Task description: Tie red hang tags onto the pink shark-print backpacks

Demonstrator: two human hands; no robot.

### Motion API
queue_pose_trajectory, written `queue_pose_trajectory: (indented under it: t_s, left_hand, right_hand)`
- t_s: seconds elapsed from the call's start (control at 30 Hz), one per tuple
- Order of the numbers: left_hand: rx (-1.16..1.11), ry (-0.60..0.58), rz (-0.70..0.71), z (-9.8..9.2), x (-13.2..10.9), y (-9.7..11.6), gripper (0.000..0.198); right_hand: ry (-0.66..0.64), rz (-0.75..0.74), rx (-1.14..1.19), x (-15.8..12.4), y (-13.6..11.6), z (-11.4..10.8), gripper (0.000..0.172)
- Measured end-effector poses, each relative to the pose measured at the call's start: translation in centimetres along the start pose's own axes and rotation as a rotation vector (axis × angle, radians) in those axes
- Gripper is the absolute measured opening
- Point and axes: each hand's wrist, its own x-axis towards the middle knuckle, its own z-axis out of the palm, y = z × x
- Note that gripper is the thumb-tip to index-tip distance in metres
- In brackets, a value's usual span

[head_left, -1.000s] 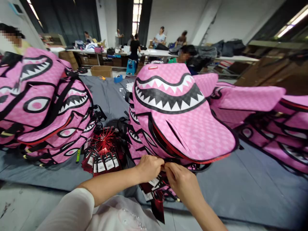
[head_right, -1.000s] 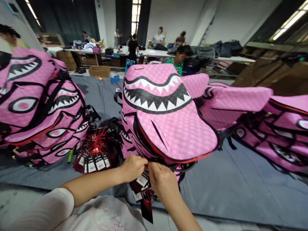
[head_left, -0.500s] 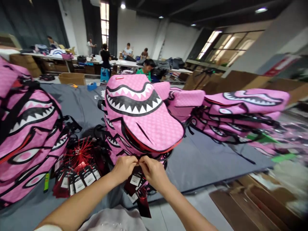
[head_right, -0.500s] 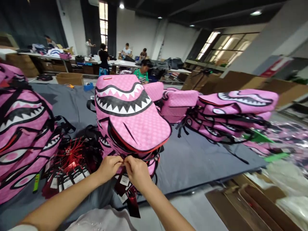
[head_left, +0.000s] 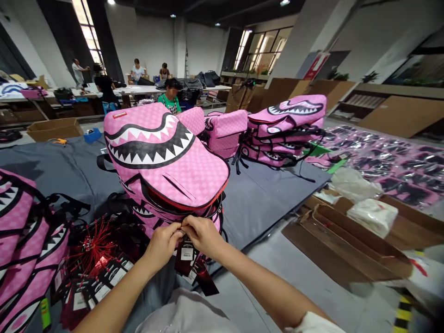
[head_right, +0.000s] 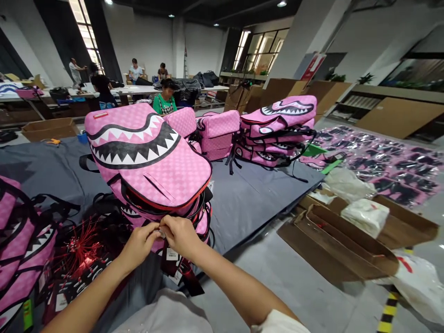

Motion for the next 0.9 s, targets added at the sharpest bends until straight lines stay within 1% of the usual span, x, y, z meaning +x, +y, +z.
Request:
queue_pose_trajectory:
  t_s: [0.03,0.1,0.17,0.2,0.23,0.3,0.33,0.37,0.47,0.5,0.6,0.63,0.67,0.7,0.77,0.8,0.83,0.9]
  left_hand:
    - [-0.002,-0.004,-0.004,-0.1,0.0,0.0,0.02]
    - [0.047,0.063,-0.05,-0.3,0.1,0.1,0.018]
    - [0.073,0.121,-0.081,-0.5,0.1,0.2,0.011]
    - [0.051,0.107,-0.072,-0.5,0.1,0.2,0.009]
    - [0.004,0.061,-0.051,-0.6,0.1,0.2,0.01]
    - [-0.117,-0.045,-0.019,-0.7,0.1,0.3,0.015]
    - [-0.156,-0.061,-0.023,-0.8,0.1,0.4,0.017]
    - [-0.165,-0.043,-0.044,-0.7,0.2,0.4,0.017]
    - [-0.104,0.094,-0.12,-0.5,0.3,0.6,0.007]
    - [-0.107,0.098,-0.118,-0.4,0.3,0.6,0.004]
    - [-0.189,-0.023,-0.049,-0.2,0.3,0.7,0.011]
    - [-0.186,-0.039,-0.041,-0.2,0.2,0.8,0.014]
    - [-0.151,-0.017,-0.047,-0.1,0.2,0.9,0.016]
    - [-0.095,0.036,-0.064,0.0,0.2,1.0,0.016]
    - [0.007,0.152,-0.093,0.1,0.1,1.2,0.01]
    - [0.026,0.179,-0.091,0.1,0.0,1.3,0.008]
    - [0.019,0.169,-0.073,0.1,0.0,1.4,0.006]
    - [-0.032,0.094,-0.016,-0.1,-0.1,1.4,0.01]
  right_hand:
    - [0.004,0.0,0.001,0.0,0.0,0.0,0.008]
    - [0.004,0.009,0.015,0.0,-0.1,0.0,0.006]
    - [0.006,0.032,0.044,0.0,-0.2,0.0,0.004]
    - [0.007,0.044,0.058,0.1,-0.2,-0.1,0.004]
    - [0.008,0.052,0.069,0.1,-0.1,-0.1,0.004]
    - [0.002,0.054,0.078,0.1,0.0,-0.2,0.004]
    - [-0.005,0.052,0.08,0.1,0.0,-0.2,0.004]
    - [-0.013,0.052,0.085,0.1,0.1,-0.2,0.005]
    - [-0.022,0.073,0.111,0.1,0.1,-0.2,0.004]
    - [-0.02,0.083,0.121,0.0,0.1,-0.2,0.004]
    - [-0.02,0.09,0.13,-0.1,0.0,-0.4,0.004]
    - [-0.023,0.09,0.121,-0.1,0.0,-0.5,0.005]
    - [-0.027,0.089,0.111,-0.1,0.0,-0.5,0.005]
    - [-0.03,0.09,0.102,-0.2,0.0,-0.5,0.005]
    - [-0.029,0.1,0.105,-0.2,0.1,-0.6,0.006]
    - [-0.027,0.106,0.115,-0.2,0.1,-0.6,0.006]
    - [-0.026,0.11,0.126,-0.1,0.2,-0.6,0.007]
    - [-0.023,0.107,0.134,-0.1,0.2,-0.5,0.007]
